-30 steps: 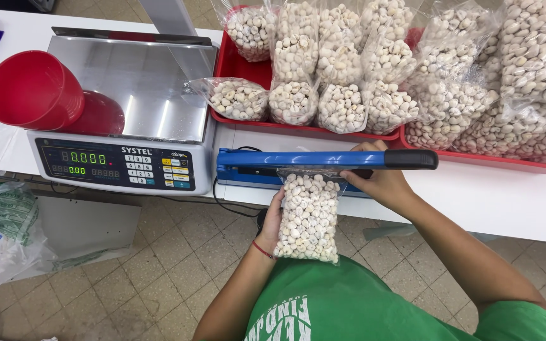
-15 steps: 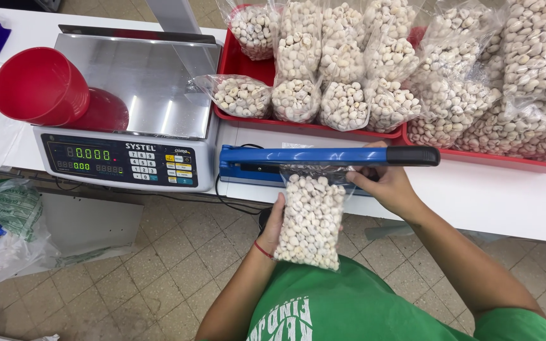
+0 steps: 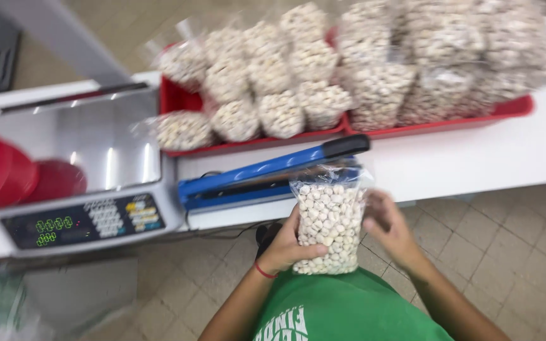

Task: Sealing plastic bags filled with snacks using a manual heat sealer

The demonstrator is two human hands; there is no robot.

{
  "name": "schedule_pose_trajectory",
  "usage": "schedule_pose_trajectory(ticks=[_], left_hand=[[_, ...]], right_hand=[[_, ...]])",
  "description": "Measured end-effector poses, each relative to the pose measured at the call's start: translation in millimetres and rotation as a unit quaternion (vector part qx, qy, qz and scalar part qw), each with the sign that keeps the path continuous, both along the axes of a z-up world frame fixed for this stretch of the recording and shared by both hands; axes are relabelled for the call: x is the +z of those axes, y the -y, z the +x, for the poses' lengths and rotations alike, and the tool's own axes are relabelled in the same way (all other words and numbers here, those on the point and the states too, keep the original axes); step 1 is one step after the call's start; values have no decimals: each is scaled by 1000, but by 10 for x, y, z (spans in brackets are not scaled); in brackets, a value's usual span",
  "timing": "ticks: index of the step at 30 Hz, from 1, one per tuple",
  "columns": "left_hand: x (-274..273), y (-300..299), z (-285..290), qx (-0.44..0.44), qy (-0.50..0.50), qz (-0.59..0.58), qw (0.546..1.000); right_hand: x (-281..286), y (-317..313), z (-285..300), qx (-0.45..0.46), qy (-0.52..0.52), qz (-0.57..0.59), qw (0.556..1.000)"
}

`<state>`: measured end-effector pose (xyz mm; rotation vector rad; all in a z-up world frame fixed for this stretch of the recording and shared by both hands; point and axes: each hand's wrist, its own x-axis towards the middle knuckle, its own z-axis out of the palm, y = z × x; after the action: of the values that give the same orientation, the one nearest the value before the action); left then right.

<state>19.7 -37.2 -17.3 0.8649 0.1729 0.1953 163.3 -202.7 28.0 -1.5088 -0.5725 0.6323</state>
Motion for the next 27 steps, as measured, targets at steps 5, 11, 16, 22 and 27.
schedule_pose_trajectory(ticks=[5,11,16,22,27], left_hand=[[95,188,746,-13,75,300,951],[400,647,1465,109,160,418,887],[228,744,1895,150,133,369,907],[257,774,2009,149,73,258,952],[115,912,2059,186,133,323,918]], right_hand=[[-562,523,-146,-67,-62,-48,995],[-1138,794,617,-181,84,-40,979],[-911,475,1228,-193,134,44,971],[-517,241,1423,-184,71,64,978],[-407,568,1479,-194,68,-64,976]])
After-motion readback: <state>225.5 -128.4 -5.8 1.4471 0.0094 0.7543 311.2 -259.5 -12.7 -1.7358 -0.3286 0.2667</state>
